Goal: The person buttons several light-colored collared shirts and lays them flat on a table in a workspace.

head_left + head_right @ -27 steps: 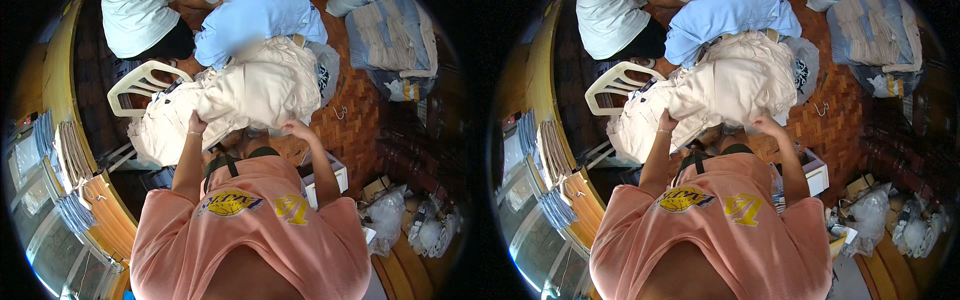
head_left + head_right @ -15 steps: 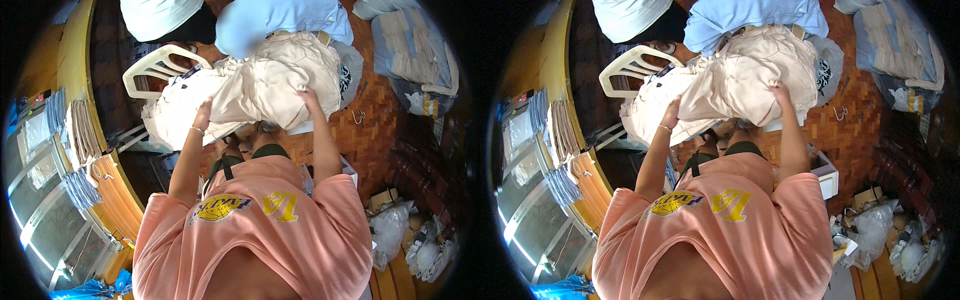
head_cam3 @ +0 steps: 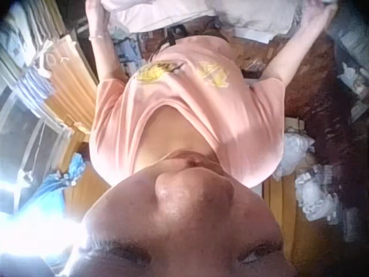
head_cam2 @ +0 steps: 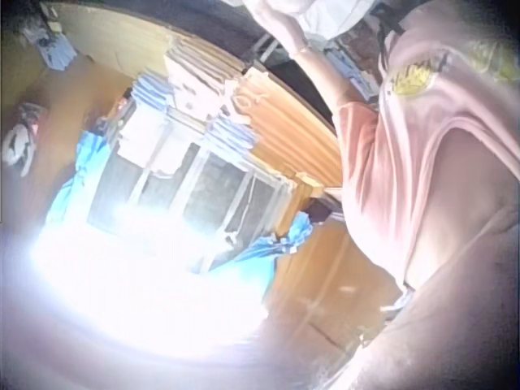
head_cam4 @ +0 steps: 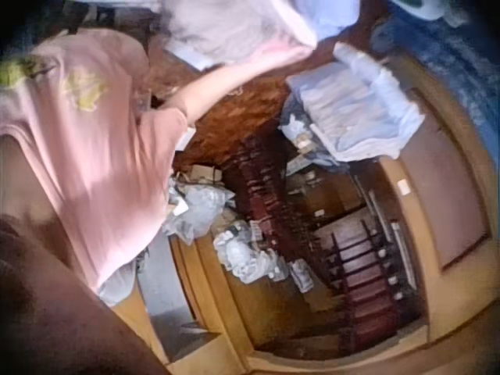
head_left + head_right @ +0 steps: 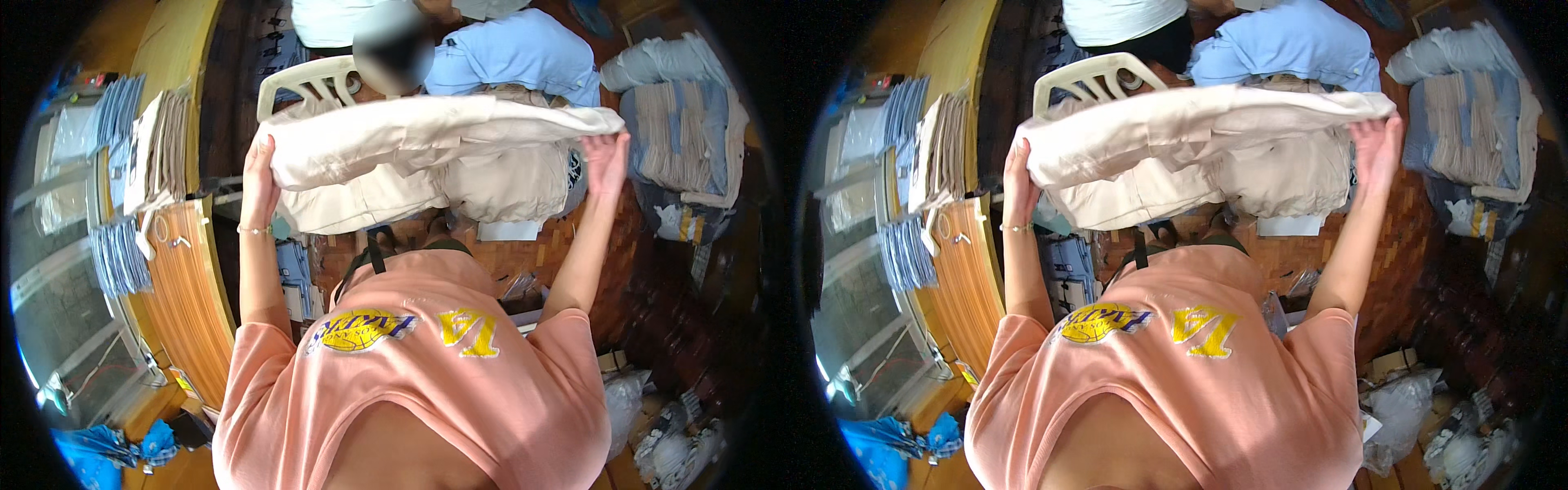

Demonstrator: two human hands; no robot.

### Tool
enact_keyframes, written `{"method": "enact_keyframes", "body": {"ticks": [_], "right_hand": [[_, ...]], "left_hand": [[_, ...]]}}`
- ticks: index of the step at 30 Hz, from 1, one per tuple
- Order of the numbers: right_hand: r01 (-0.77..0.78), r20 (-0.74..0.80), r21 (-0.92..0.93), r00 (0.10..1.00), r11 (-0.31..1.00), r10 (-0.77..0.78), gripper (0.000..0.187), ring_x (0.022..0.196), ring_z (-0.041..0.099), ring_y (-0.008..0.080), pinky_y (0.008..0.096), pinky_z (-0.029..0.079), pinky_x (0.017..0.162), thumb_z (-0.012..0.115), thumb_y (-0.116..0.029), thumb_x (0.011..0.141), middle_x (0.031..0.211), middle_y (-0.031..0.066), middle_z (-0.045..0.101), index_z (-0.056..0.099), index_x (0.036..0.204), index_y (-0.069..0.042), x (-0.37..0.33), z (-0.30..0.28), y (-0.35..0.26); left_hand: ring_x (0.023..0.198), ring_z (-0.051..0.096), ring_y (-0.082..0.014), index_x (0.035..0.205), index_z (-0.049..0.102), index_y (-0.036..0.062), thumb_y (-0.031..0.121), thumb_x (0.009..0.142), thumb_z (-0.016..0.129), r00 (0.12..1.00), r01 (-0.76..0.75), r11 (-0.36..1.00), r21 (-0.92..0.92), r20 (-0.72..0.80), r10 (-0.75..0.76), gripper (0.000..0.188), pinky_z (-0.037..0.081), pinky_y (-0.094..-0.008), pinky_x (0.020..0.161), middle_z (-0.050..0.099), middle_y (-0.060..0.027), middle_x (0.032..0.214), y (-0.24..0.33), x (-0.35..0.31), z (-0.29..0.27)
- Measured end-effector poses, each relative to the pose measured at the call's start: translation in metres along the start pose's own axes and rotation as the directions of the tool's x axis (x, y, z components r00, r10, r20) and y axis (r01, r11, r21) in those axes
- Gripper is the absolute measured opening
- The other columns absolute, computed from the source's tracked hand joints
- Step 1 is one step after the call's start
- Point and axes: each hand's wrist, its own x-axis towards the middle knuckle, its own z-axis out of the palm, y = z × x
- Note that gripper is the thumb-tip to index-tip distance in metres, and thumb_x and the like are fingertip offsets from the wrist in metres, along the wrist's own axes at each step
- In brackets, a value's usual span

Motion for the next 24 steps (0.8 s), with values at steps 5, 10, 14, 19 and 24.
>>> {"method": "enact_keyframes", "body": {"ticks": [5, 10, 14, 19, 24], "right_hand": [[-0.616, 0.153, -0.076, 0.77, 0.784, 0.619, 0.045, 0.105, 0.046, 0.018, 0.036, 0.038, 0.087, 0.045, -0.035, 0.086, 0.116, 0.0121, 0.048, 0.041, 0.117, -0.003, -0.042, 0.016, 0.144], [-0.592, 0.584, 0.113, 0.69, 0.798, 0.429, 0.045, 0.109, 0.043, 0.0187, 0.0333, 0.036, 0.091, 0.046, -0.027, 0.086, 0.118, 0.0115, 0.046, 0.037, 0.119, 0.002, -0.062, 0.081, 0.107], [-0.363, 0.348, -0.539, 0.726, 0.76, 0.593, 0.044, 0.109, 0.043, 0.019, 0.029, 0.034, 0.093, 0.054, -0.01, 0.08, 0.118, 0.011, 0.046, 0.037, 0.12, 0.001, -0.087, 0.107, 0.135], [-0.317, 0.332, -0.477, 0.798, 0.82, 0.502, 0.035, 0.096, 0.051, 0.0154, 0.0241, 0.04, 0.082, 0.051, -0.004, 0.08, 0.105, 0.0108, 0.052, 0.043, 0.114, 0.0, -0.067, 0.137, 0.153], [-0.159, 0.309, -0.421, 0.901, 0.893, 0.306, 0.027, 0.089, 0.051, 0.0148, 0.0253, 0.04, 0.077, 0.051, -0.005, 0.081, 0.096, 0.0087, 0.054, 0.048, 0.108, 0.0, -0.063, 0.167, 0.142]], "left_hand": [[0.105, 0.049, -0.0224, 0.119, 0.041, 0.0009, 0.041, 0.086, 0.039, 0.893, 0.45, 0.65, -0.612, 0.33, -0.308, 0.051, 0.039, -0.0377, 0.089, 0.048, -0.0138, 0.117, -0.076, -0.02, -0.059], [0.1, 0.052, -0.0244, 0.112, 0.048, -0.0005, 0.037, 0.085, 0.043, 0.953, 0.256, 0.736, -0.627, 0.035, -0.302, 0.046, 0.039, -0.0378, 0.089, 0.054, -0.014, 0.109, -0.055, -0.046, -0.116], [0.102, 0.051, -0.0242, 0.11, 0.05, -0.0007, 0.041, 0.085, 0.038, 0.966, 0.187, 0.806, -0.562, -0.044, -0.254, 0.05, 0.035, -0.0367, 0.091, 0.054, -0.0125, 0.11, -0.032, -0.046, -0.174], [0.1, 0.052, -0.0216, 0.108, 0.05, -0.0001, 0.033, 0.084, 0.041, 0.988, 0.11, 0.879, -0.465, -0.043, -0.146, 0.042, 0.036, -0.0352, 0.089, 0.056, -0.0105, 0.106, -0.024, -0.016, -0.235], [0.088, 0.056, -0.0209, 0.102, 0.05, -0.0051, 0.016, 0.078, 0.053, 0.993, 0.056, 0.941, -0.334, -0.079, -0.087, 0.032, 0.044, -0.0304, 0.081, 0.058, -0.0134, 0.097, 0.028, 0.013, -0.259]]}}
